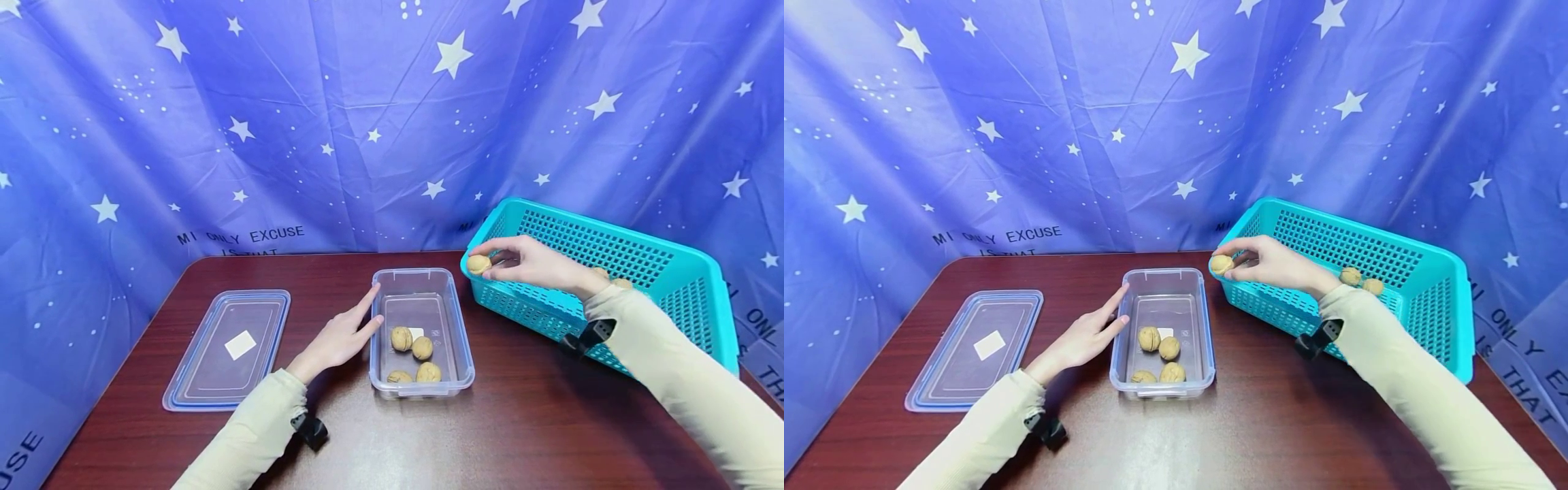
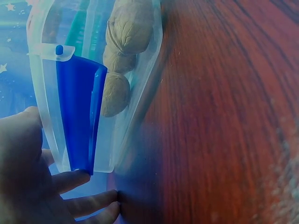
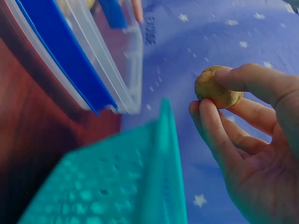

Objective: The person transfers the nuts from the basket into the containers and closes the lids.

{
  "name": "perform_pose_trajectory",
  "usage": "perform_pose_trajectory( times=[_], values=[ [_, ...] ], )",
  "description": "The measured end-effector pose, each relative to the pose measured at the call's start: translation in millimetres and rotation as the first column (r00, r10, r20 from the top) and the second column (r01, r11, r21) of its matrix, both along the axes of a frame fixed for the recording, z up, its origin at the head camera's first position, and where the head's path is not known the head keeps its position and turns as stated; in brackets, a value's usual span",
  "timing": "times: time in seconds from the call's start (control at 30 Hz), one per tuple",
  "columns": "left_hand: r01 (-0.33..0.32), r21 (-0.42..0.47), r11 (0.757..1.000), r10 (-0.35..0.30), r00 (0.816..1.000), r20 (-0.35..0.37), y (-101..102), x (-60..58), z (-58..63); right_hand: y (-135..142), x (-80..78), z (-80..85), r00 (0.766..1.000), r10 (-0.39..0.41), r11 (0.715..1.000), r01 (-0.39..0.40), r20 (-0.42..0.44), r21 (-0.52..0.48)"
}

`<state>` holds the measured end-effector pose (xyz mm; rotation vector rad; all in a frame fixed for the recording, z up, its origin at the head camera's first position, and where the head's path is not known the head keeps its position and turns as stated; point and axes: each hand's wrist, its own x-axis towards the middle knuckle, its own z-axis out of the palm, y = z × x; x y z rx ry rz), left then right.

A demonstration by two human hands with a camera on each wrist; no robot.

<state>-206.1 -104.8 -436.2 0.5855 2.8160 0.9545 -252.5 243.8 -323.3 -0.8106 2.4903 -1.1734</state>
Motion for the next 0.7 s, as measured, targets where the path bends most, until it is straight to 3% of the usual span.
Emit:
perform_pose_trajectory(
  times=[0.43, 0.7],
  values=[
    [-0.006, 0.002, 1.0, 0.006, 1.0, -0.004, 0.5, 0.1, 0.3, -39.2, 12.4, -27.8, 0.981, 0.195, 0.981, -0.194, 0.023, -0.018],
    [-0.005, 0.016, 1.0, 0.005, 1.0, -0.016, 0.9, 0.3, 0.5, -37.1, 14.1, -33.2, 0.974, 0.225, 0.974, -0.225, 0.024, -0.022]
  ],
)
